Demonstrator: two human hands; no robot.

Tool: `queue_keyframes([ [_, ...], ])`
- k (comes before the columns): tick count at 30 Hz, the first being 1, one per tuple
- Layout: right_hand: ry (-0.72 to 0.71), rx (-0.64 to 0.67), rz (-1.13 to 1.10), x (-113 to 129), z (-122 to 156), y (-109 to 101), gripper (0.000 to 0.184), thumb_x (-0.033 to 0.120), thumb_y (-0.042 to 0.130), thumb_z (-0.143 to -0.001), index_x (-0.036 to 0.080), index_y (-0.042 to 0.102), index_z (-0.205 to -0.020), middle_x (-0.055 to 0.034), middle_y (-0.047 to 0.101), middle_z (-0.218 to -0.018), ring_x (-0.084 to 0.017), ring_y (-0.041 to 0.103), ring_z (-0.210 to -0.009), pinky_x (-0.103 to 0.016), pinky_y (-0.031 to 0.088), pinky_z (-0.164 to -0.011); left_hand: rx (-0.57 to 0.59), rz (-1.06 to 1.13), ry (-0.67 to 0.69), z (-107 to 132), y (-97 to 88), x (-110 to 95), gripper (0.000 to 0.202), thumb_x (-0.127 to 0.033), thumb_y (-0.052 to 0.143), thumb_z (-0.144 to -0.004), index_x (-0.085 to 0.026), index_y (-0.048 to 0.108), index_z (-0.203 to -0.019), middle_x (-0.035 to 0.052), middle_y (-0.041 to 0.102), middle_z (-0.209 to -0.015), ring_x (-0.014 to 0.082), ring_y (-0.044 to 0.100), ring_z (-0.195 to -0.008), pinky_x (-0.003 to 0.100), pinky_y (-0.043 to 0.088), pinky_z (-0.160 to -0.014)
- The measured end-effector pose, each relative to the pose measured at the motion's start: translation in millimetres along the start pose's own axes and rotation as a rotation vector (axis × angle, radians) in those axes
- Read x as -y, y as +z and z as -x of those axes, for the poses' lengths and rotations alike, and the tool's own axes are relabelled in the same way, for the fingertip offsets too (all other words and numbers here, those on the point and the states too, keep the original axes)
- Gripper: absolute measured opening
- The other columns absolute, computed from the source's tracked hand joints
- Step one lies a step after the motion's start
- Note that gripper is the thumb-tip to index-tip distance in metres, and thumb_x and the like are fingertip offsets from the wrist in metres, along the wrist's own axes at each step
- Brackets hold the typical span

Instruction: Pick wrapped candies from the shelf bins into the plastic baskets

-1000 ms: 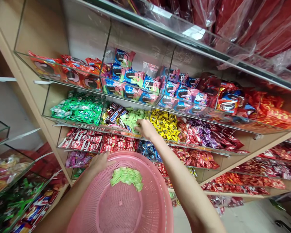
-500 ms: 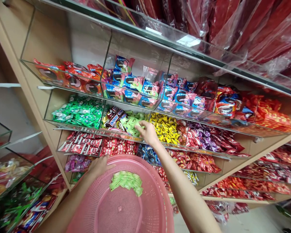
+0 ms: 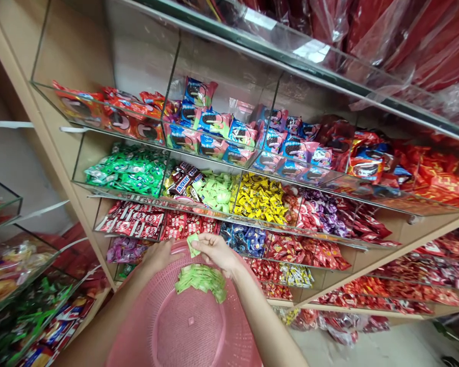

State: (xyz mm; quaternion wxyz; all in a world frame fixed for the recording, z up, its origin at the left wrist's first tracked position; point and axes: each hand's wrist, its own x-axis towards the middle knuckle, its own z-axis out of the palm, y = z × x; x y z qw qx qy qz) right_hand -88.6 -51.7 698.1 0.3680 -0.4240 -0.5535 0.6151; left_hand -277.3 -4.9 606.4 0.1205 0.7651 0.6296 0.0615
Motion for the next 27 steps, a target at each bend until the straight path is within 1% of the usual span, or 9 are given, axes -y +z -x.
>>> queue_keyframes([
  [2,0.054,-0.002,0.012,-16.6,-2.6,-2.8,0.038,0.047,0.068,-0.068,0.016,0.062,-0.088,0.0064,0.052,-0.06,-0.002,0.026,-0.038,-0.018,0.016,-0.037,0.002,0.004,-0.002,0.9,-0.7,-0.7,0.057,-0.061,0.044,-0.076,-0.017,0.054,-0.11,0.0136,0.067,-0.098,0.0284,0.063,-0.091,0.033,0.045,-0.071],
  [5,0.041,-0.043,0.159,-44.9,-7.5,-8.7,0.037,0.048,0.065,-0.07,0.014,0.061,-0.086,0.004,0.056,-0.062,-0.005,0.037,-0.043,-0.018,0.028,-0.043,0.003,0.014,0.001,2.1,-2.5,-1.4,0.055,-0.06,0.043,-0.076,-0.018,0.054,-0.11,0.0127,0.066,-0.102,0.0272,0.062,-0.093,0.032,0.045,-0.073],
  [8,-0.087,-0.165,0.494,-71.6,-10.4,-15.1,0.027,0.04,0.059,-0.078,0.014,0.062,-0.082,-0.001,0.061,-0.072,-0.011,0.05,-0.06,-0.023,0.039,-0.058,0.003,0.013,0.003,2.4,-3.4,-1.4,0.052,-0.058,0.045,-0.076,-0.018,0.054,-0.109,0.0119,0.066,-0.104,0.0261,0.062,-0.093,0.031,0.045,-0.073],
  [11,-0.157,-0.242,0.823,-87.9,-8.0,-16.5,0.019,0.03,0.051,-0.085,0.015,0.063,-0.083,-0.0035,0.063,-0.081,-0.015,0.054,-0.073,-0.025,0.04,-0.068,0.005,-0.003,0.011,1.4,-2.8,-0.9,0.051,-0.056,0.046,-0.076,-0.018,0.054,-0.109,0.0123,0.066,-0.103,0.0257,0.062,-0.093,0.031,0.045,-0.072],
  [13,-0.205,-0.222,0.926,-92.7,-4.7,-13.0,0.018,0.027,0.048,-0.087,0.017,0.063,-0.085,-0.0036,0.063,-0.085,-0.015,0.055,-0.077,-0.025,0.04,-0.07,0.009,-0.012,0.014,0.3,-1.9,-0.5,0.051,-0.055,0.046,-0.076,-0.018,0.053,-0.111,0.0124,0.066,-0.105,0.0252,0.062,-0.093,0.031,0.045,-0.073],
  [17,-0.293,-0.139,1.033,-97.0,-0.9,-2.0,0.021,0.026,0.041,-0.09,0.021,0.061,-0.09,-0.0045,0.059,-0.093,-0.015,0.055,-0.08,-0.023,0.039,-0.069,-0.009,-0.025,0.026,-0.7,-0.7,-0.3,0.051,-0.055,0.046,-0.076,-0.019,0.053,-0.111,0.011,0.066,-0.106,0.0253,0.062,-0.094,0.031,0.045,-0.074],
  [21,-0.236,-0.177,1.156,-104.7,-2.3,1.3,0.024,0.028,0.035,-0.092,0.022,0.058,-0.087,-0.0046,0.057,-0.094,-0.016,0.054,-0.077,-0.024,0.036,-0.064,-0.008,-0.032,0.031,0.1,-2.2,-1.0,0.052,-0.056,0.045,-0.076,-0.018,0.053,-0.111,0.0113,0.066,-0.105,0.0255,0.062,-0.093,0.031,0.046,-0.073],
  [25,-0.091,-0.232,1.129,-115.6,-3.7,-1.8,0.021,0.027,0.033,-0.092,0.023,0.053,-0.092,-0.0009,0.057,-0.086,-0.015,0.053,-0.069,-0.024,0.033,-0.059,-0.001,-0.035,0.034,1.0,-5.3,-2.1,0.052,-0.056,0.045,-0.076,-0.017,0.053,-0.11,0.012,0.067,-0.103,0.0256,0.063,-0.092,0.031,0.046,-0.072],
  [27,-0.073,-0.229,1.153,-119.2,-3.7,-2.7,0.021,0.027,0.033,-0.092,0.024,0.053,-0.093,-0.0003,0.057,-0.086,-0.014,0.054,-0.069,-0.024,0.032,-0.059,-0.003,-0.036,0.039,1.3,-6.8,-2.4,0.052,-0.057,0.045,-0.076,-0.017,0.054,-0.109,0.012,0.067,-0.1,0.0263,0.063,-0.09,0.032,0.046,-0.071],
])
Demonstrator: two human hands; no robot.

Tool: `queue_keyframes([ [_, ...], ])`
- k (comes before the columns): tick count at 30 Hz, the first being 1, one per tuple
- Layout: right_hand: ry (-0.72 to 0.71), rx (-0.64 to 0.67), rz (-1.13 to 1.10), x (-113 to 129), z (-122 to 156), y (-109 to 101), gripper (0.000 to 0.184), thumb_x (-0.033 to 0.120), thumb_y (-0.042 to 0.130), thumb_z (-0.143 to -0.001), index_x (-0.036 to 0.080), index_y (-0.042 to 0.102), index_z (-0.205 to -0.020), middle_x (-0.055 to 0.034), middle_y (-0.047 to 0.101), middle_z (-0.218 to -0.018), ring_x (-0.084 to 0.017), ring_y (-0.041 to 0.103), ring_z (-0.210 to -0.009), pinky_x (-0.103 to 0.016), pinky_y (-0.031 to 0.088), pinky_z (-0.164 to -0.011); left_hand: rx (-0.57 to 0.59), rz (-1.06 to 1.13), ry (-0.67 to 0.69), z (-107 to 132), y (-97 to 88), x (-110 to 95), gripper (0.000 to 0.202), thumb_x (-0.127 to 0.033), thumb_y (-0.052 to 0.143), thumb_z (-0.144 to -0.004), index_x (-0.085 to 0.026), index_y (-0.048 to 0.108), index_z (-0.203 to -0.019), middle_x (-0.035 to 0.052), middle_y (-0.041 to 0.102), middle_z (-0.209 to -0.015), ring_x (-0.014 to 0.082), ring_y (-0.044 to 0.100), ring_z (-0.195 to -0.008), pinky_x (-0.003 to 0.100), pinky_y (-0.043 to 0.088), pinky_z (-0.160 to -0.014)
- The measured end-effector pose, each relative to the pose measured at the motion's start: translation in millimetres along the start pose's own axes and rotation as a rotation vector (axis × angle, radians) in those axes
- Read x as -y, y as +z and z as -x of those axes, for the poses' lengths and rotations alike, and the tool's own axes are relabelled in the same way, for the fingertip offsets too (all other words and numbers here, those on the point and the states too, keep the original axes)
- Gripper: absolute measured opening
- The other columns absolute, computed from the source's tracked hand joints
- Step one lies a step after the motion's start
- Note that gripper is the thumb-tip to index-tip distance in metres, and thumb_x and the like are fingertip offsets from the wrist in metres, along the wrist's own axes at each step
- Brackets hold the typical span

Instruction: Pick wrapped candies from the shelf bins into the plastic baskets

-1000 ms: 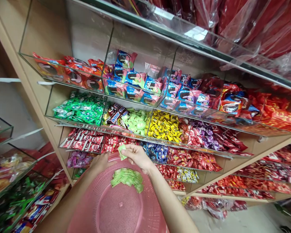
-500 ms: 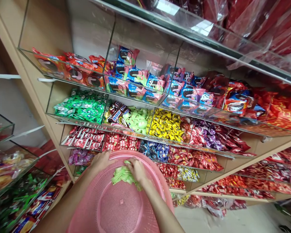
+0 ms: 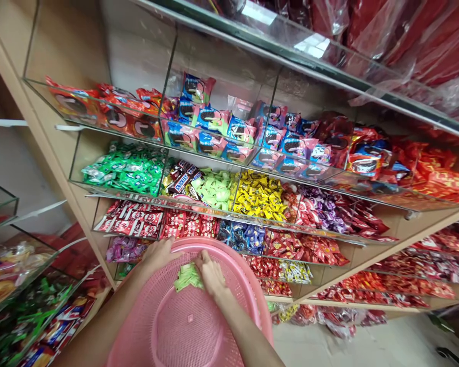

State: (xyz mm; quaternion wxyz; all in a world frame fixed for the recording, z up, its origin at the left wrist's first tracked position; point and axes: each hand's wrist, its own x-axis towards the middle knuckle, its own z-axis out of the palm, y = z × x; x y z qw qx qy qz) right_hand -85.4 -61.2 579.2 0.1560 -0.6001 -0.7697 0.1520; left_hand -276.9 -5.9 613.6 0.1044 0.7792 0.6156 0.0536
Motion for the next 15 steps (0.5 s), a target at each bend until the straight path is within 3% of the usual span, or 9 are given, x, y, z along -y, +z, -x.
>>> queue_keyframes([
  [7,-0.13,-0.029,0.206,0.0,0.9,3.6,0.023,0.03,0.033,-0.094,0.025,0.055,-0.098,-0.0031,0.055,-0.096,-0.016,0.056,-0.078,-0.025,0.034,-0.059,-0.009,0.006,0.008,-0.3,-0.9,0.2,0.052,-0.055,0.045,-0.076,-0.016,0.054,-0.11,0.0134,0.067,-0.102,0.0279,0.063,-0.093,0.034,0.046,-0.073],
  [15,-0.182,-0.05,0.12,0.1,6.0,0.5,0.015,0.025,0.039,-0.091,0.024,0.054,-0.091,-0.0018,0.056,-0.091,-0.014,0.056,-0.077,-0.023,0.037,-0.061,-0.005,0.006,0.0,0.9,-3.4,-1.0,0.051,-0.054,0.046,-0.076,-0.017,0.054,-0.109,0.0131,0.067,-0.104,0.0266,0.063,-0.093,0.033,0.046,-0.073],
])
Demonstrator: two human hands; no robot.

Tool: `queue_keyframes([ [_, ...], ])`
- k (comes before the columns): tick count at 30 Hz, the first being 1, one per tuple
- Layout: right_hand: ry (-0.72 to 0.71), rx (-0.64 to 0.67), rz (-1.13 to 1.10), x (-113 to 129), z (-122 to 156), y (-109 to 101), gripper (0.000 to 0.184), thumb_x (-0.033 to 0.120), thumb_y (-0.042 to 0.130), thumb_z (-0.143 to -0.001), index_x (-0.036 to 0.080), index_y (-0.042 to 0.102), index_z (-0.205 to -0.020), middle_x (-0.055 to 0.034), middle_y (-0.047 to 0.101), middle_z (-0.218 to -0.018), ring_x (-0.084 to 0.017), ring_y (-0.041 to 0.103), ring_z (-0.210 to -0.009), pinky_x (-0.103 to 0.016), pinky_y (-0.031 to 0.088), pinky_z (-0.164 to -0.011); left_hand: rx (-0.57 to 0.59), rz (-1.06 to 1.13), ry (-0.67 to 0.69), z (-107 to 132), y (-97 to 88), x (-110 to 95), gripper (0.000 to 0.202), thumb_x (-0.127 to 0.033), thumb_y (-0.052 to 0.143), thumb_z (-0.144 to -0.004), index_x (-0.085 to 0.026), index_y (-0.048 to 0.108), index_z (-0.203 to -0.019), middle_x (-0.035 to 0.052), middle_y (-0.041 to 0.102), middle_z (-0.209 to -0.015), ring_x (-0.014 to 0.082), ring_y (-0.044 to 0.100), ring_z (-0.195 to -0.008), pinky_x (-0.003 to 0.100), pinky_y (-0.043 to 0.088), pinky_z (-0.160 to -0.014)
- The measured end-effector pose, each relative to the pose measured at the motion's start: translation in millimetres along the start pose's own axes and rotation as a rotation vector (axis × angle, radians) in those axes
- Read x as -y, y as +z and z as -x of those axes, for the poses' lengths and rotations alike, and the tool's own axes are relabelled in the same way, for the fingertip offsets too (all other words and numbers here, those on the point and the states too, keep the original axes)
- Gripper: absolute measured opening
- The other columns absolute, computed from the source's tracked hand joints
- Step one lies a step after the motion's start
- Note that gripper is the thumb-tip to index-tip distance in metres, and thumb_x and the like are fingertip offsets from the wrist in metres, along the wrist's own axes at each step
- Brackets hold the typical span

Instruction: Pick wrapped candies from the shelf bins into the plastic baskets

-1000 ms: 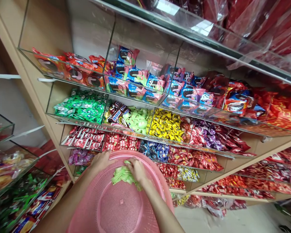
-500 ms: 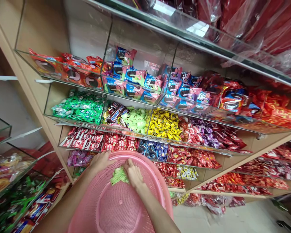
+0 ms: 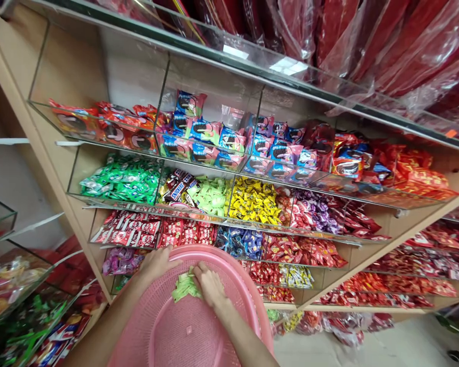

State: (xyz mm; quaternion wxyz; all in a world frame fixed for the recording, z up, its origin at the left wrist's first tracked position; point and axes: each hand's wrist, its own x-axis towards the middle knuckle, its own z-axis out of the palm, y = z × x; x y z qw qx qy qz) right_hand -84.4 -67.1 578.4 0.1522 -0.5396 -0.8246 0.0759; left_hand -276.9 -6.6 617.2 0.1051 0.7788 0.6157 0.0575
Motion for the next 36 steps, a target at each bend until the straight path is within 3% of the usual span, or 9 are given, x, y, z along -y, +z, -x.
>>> queue_keyframes([
  [8,0.089,-0.129,-0.049,-17.8,1.3,-23.7,0.01,0.021,0.043,-0.089,0.02,0.052,-0.086,-0.0043,0.055,-0.093,-0.015,0.056,-0.079,-0.024,0.039,-0.065,-0.003,0.002,0.005,1.9,-2.0,-1.5,0.052,-0.053,0.046,-0.076,-0.016,0.054,-0.111,0.0138,0.066,-0.105,0.0279,0.063,-0.093,0.034,0.046,-0.072],
  [13,0.129,-0.088,0.035,-26.2,5.0,-21.9,0.005,0.021,0.045,-0.087,0.02,0.051,-0.087,-0.0047,0.055,-0.096,-0.016,0.057,-0.08,-0.024,0.037,-0.062,0.005,0.003,0.01,1.6,-3.8,-3.4,0.051,-0.054,0.045,-0.077,-0.017,0.054,-0.11,0.0132,0.066,-0.107,0.0282,0.063,-0.093,0.035,0.046,-0.073],
  [20,0.214,0.033,0.164,-16.9,6.8,-17.5,0.01,0.015,0.043,-0.085,0.02,0.052,-0.087,-0.0044,0.058,-0.097,-0.016,0.059,-0.074,-0.025,0.035,-0.058,0.0,-0.006,0.012,0.8,-1.7,-2.9,0.05,-0.054,0.046,-0.077,-0.017,0.054,-0.11,0.0126,0.066,-0.107,0.0261,0.063,-0.093,0.032,0.046,-0.073],
  [27,0.224,0.051,0.175,-6.5,7.5,-26.0,0.008,0.025,0.048,-0.086,0.022,0.055,-0.09,-0.0054,0.059,-0.099,-0.018,0.06,-0.079,-0.025,0.038,-0.06,0.021,0.001,-0.003,0.3,-2.4,-4.0,0.051,-0.054,0.047,-0.076,-0.018,0.053,-0.111,0.014,0.066,-0.103,0.0268,0.062,-0.094,0.033,0.046,-0.074],
  [31,0.118,-0.09,0.12,12.0,-1.7,-52.5,0.023,0.037,0.041,-0.091,0.02,0.057,-0.085,-0.0052,0.058,-0.091,-0.017,0.06,-0.074,-0.025,0.039,-0.06,0.021,0.015,-0.012,-1.0,0.2,-2.1,0.051,-0.054,0.047,-0.077,-0.017,0.053,-0.111,0.0137,0.066,-0.103,0.0263,0.062,-0.094,0.032,0.046,-0.074],
  [36,-0.034,-0.363,0.042,35.2,-20.4,-119.4,0.031,0.037,0.034,-0.094,0.018,0.058,-0.087,-0.005,0.056,-0.087,-0.013,0.057,-0.073,-0.021,0.039,-0.065,0.022,0.021,-0.007,-3.1,3.6,1.5,0.055,-0.057,0.044,-0.077,-0.016,0.053,-0.112,0.0142,0.066,-0.102,0.028,0.062,-0.093,0.035,0.045,-0.073],
])
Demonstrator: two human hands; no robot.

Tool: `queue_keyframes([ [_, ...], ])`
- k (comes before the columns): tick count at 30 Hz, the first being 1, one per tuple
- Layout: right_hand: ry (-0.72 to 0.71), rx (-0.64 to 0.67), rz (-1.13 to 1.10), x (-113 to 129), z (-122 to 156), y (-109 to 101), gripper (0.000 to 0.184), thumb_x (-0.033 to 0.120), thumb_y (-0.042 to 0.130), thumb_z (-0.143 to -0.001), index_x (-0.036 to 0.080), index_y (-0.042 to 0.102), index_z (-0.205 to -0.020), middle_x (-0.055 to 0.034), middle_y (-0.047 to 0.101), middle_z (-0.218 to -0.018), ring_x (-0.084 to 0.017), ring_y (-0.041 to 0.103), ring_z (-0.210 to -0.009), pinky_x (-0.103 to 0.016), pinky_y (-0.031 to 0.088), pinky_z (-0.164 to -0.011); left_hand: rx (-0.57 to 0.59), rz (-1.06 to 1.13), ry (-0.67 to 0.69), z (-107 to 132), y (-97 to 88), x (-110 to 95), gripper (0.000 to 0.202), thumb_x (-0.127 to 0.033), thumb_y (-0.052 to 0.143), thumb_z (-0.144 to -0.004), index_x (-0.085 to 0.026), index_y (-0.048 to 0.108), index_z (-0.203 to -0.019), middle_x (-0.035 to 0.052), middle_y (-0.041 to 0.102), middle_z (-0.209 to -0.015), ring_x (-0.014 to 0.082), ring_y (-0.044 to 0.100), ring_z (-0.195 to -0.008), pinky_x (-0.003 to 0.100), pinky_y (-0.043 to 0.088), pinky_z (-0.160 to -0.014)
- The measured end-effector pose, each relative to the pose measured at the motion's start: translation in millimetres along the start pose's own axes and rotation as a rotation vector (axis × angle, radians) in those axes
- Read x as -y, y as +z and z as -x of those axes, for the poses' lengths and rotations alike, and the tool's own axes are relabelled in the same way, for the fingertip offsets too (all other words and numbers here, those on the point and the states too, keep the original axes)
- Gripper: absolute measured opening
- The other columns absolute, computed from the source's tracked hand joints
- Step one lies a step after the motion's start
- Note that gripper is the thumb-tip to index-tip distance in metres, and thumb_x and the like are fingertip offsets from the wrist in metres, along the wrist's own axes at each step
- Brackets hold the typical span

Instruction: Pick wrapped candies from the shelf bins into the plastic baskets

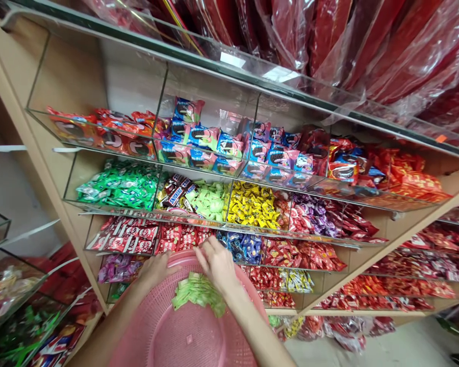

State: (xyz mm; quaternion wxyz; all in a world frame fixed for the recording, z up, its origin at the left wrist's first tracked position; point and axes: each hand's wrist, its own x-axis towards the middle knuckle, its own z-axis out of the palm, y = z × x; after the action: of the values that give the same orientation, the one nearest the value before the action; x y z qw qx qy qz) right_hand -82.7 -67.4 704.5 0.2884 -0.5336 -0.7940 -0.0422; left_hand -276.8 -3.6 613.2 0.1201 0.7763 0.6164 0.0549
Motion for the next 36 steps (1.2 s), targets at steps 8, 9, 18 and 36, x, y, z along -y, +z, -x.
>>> queue_keyframes([
  [8,-0.115,-0.021,0.252,-18.7,-78.8,-51.3,0.017,0.026,0.046,-0.09,0.02,0.061,-0.092,-0.0052,0.061,-0.087,-0.018,0.049,-0.083,-0.027,0.036,-0.072,-0.016,0.001,0.007,0.1,1.9,1.0,0.057,-0.054,0.043,-0.078,-0.014,0.052,-0.117,0.0156,0.066,-0.102,0.0298,0.062,-0.094,0.035,0.047,-0.072],
  [9,-0.126,0.016,0.281,-20.5,-86.6,-51.3,0.016,0.026,0.047,-0.089,0.02,0.062,-0.092,-0.0054,0.062,-0.086,-0.019,0.048,-0.082,-0.028,0.036,-0.073,-0.016,0.004,0.007,0.4,1.8,1.0,0.058,-0.055,0.043,-0.078,-0.014,0.052,-0.117,0.0156,0.066,-0.102,0.0299,0.062,-0.094,0.035,0.047,-0.072],
  [18,-0.072,0.202,0.279,-24.6,-111.8,-42.8,0.029,0.029,0.06,-0.082,0.021,0.058,-0.11,-0.005,0.066,-0.088,-0.02,0.05,-0.09,-0.03,0.034,-0.075,-0.002,0.018,-0.015,2.6,-1.1,0.1,0.058,-0.053,0.045,-0.078,-0.015,0.05,-0.121,0.0152,0.065,-0.106,0.0274,0.061,-0.098,0.033,0.046,-0.076],
  [36,-0.115,0.037,0.144,-19.4,-104.1,-62.8,0.026,0.028,0.055,-0.083,0.019,0.058,-0.107,-0.0036,0.065,-0.091,-0.018,0.052,-0.084,-0.029,0.037,-0.075,-0.015,-0.007,0.003,4.0,-4.1,-2.5,0.052,-0.055,0.042,-0.078,-0.015,0.053,-0.109,0.0149,0.067,-0.1,0.0292,0.063,-0.092,0.035,0.046,-0.071],
])
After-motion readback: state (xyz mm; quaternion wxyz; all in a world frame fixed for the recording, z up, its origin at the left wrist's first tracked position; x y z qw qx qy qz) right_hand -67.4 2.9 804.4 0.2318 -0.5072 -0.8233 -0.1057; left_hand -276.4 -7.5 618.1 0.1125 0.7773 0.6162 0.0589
